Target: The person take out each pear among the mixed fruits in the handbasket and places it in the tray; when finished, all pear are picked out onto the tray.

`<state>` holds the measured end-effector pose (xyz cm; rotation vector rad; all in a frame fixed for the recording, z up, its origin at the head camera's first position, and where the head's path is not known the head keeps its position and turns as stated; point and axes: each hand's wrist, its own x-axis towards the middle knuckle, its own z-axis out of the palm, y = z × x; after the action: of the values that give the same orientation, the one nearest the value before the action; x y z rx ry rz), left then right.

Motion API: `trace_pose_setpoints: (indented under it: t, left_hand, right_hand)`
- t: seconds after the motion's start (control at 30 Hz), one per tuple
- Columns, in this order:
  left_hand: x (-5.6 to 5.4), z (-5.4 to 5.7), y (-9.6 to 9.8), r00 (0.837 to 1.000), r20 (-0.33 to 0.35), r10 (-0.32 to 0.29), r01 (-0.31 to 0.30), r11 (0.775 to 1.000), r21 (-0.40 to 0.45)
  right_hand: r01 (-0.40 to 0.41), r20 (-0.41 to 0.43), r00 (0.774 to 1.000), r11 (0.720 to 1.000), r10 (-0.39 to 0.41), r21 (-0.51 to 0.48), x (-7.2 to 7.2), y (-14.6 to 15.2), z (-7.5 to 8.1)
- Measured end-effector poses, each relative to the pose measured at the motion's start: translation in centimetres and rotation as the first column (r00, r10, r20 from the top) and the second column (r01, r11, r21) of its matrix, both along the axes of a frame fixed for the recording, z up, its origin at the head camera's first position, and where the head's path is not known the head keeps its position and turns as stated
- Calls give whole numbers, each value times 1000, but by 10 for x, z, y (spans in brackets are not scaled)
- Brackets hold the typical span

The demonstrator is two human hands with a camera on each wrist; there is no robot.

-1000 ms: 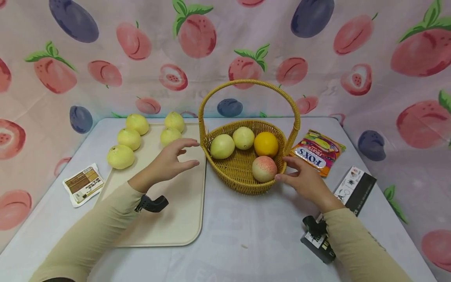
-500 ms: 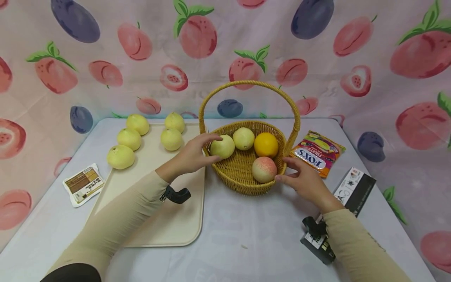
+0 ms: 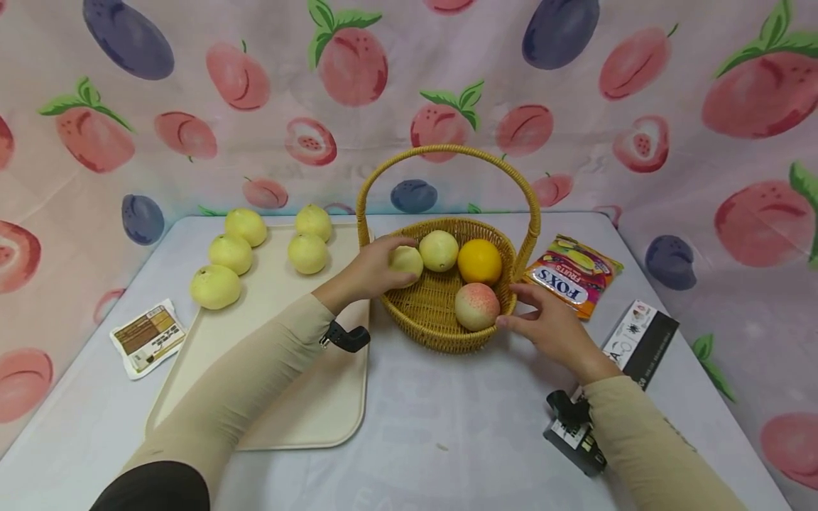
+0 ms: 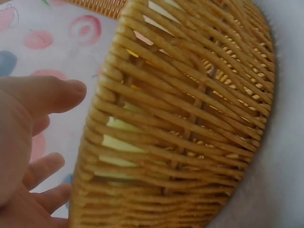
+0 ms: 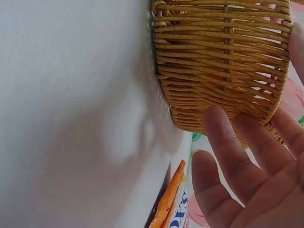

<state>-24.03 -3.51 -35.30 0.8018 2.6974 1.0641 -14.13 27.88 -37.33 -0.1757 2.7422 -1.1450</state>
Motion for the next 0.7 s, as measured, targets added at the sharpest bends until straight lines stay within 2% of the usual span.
trace_pose_setpoints:
  t: [0.3, 0.53, 0.7]
  left_hand:
    - [-8, 1, 9, 996, 84, 38, -36, 999, -25]
    - [-13, 1, 11, 993, 109, 52, -52, 999, -5]
    - [-15, 0, 14, 992, 116, 55, -51, 998, -42]
  right_hand:
    - [-4, 1, 1000, 1000, 4, -10, 1, 0, 0]
    - [-4, 1, 1000, 1000, 4, -8, 0, 0, 1]
    - [2, 7, 1000, 1000, -2, -1, 0, 0, 0]
